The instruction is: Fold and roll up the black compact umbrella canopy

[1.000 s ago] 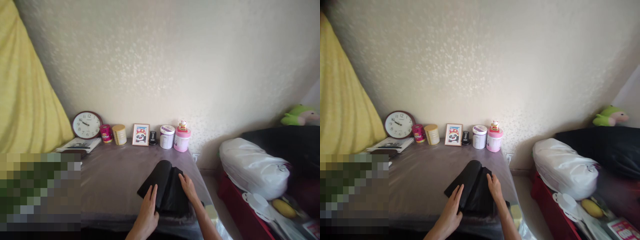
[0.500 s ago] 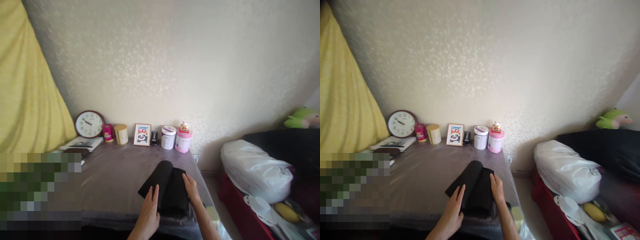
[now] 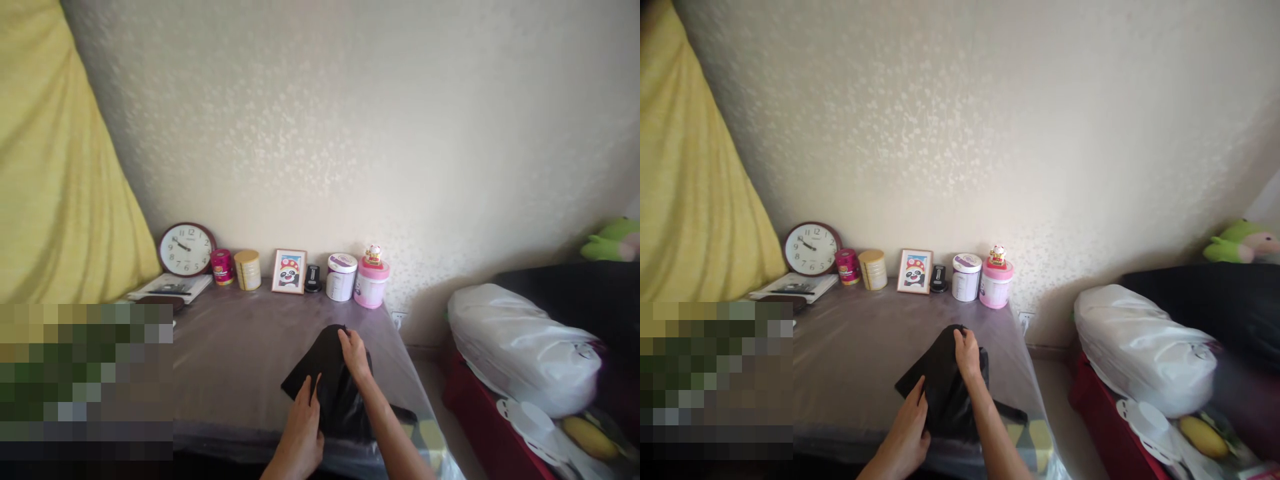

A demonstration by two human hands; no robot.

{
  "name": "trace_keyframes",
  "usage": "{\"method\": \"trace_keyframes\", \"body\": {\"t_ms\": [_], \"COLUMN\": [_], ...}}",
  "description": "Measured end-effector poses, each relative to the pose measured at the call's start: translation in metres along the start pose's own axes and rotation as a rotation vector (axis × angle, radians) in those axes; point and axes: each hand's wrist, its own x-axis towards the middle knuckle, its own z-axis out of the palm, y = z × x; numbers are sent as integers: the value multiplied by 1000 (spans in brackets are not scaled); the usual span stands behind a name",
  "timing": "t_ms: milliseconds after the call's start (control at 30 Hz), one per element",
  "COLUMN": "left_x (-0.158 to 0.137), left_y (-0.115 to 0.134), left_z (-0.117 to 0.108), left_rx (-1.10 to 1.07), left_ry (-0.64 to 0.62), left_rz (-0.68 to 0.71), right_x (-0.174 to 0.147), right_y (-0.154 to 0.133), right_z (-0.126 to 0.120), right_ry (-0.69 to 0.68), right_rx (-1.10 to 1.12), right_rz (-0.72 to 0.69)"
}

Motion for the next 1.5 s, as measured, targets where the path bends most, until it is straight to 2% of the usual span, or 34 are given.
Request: {"method": "trace_keyframes", "body": {"t_ms": [133, 300, 533, 667, 767, 833, 900, 967, 1033, 1100, 1233, 1400, 1500], "left_x": [0, -1, -2, -7, -15, -21, -25, -26, -23, -18, -12, -9, -8], "left_y": [3, 4, -2, -13, -24, -28, -24, -15, -2, 9, 15, 8, 8], "left_z": [-6, -11, -6, 3, 9, 11, 8, 1, -7, -13, -15, -13, -14], "left_rx": [44, 60, 111, 129, 125, 124, 146, 186, 209, 212, 190, 169, 157], "left_ry": [-31, 19, 11, 18, 110, 237, 381, 459, 391, 251, 42, -56, -64], "left_rz": [-7, 35, -4, -7, 26, 47, 77, 137, 220, 242, 99, 58, 32], "right_x": [-2, -5, -11, -13, -15, -16, -18, -20, -22, -24, -32, -50, -49], "right_y": [-1, 0, -10, -16, -18, -19, -20, -22, -23, -24, -26, -22, -11], "right_z": [16, 28, 29, 27, 25, 24, 23, 21, 20, 18, 9, -5, -4], "right_ry": [-61, -110, -353, -406, -432, -454, -469, -475, -480, -477, -501, -524, -528], "right_rx": [-70, -104, -164, -189, -231, -243, -248, -244, -229, -210, -168, -157, -176], "right_rz": [51, 59, 94, 42, -9, -34, -55, -77, -100, -132, -240, -554, -637]}}
